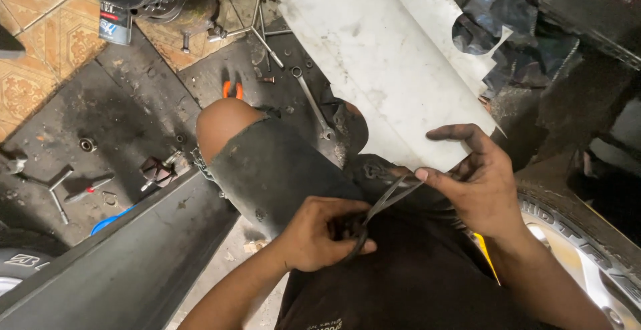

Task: A person is using scissors to cut and shape a white plastic sheet while sitting on the floor of a workshop.

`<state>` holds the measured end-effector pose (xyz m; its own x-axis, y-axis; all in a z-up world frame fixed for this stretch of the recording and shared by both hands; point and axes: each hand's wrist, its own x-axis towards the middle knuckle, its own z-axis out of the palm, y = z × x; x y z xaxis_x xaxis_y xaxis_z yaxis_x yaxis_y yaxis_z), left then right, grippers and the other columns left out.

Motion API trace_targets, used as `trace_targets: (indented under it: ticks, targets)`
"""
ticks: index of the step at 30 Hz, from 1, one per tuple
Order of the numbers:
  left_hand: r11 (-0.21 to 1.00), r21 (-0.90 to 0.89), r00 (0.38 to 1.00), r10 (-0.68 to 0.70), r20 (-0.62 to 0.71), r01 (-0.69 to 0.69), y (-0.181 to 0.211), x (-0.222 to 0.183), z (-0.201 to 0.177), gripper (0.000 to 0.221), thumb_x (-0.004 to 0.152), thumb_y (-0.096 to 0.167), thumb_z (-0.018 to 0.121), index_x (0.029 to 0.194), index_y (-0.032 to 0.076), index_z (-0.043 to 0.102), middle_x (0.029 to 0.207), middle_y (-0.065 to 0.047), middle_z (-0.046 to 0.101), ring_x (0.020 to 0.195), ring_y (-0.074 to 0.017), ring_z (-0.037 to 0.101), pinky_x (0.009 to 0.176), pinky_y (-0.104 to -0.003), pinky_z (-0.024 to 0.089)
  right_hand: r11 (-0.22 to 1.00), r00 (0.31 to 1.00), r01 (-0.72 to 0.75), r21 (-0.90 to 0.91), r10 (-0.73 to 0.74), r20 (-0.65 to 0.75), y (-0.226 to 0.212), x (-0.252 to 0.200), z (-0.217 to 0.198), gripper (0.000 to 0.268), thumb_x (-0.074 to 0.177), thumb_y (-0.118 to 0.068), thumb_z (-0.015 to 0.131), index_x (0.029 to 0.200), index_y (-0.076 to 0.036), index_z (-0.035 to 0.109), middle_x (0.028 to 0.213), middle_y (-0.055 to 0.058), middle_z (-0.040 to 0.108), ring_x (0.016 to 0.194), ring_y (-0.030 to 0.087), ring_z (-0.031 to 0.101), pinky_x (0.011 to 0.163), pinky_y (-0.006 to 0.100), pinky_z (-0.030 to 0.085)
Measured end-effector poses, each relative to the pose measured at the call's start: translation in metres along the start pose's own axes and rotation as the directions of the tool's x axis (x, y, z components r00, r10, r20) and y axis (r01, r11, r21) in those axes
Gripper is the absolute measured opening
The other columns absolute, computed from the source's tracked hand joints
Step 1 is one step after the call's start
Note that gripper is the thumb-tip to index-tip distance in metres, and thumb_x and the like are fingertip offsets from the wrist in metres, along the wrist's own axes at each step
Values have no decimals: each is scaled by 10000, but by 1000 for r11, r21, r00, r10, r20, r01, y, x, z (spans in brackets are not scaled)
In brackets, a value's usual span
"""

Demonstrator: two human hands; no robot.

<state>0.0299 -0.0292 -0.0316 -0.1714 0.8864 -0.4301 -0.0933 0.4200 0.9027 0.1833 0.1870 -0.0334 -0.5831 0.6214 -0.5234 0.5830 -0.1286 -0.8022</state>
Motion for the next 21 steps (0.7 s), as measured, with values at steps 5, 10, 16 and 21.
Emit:
trace_targets:
  ticks: [5,10,16,21]
  targets:
    - [1000,2,1000,4,-20,-4,1,2,2,421,789,290,868,1119,54,756,726,23,627,528,-34,470,447,-223,409,998,999,25,-63,-23,31,-7,0,-2,417,764,-60,824,1121,-80,610,1301,45,664,425,-12,320,322,144,207]
    - [1000,-19,1000,-25,-12,24,7,8,0,365,820,294,845,1096,74,752,697,43,555,556,-35,430,479,-240,385,997,999,20,-76,-18,28,-9,-1,-1,451,757,-64,835,1152,-75,617,1284,39,659,423,-3,346,311,149,211]
    - [998,-60,1000,-9,-29,7,14,18,1,433,800,269,855,1159,51,750,742,31,633,581,-25,495,479,-218,422,1000,999,15,-26,-14,31,-7,-3,-2,453,745,-54,851,1141,-83,633,1177,13,660,448,0,328,337,154,214]
    - [996,-83,999,38,-9,-39,13,31,1,493,824,236,843,1260,47,711,782,14,684,592,-35,552,504,-205,467,1000,994,-29,-1,29,106,-10,2,-8,451,761,-72,820,1155,-64,601,1237,35,646,413,4,351,296,160,215]
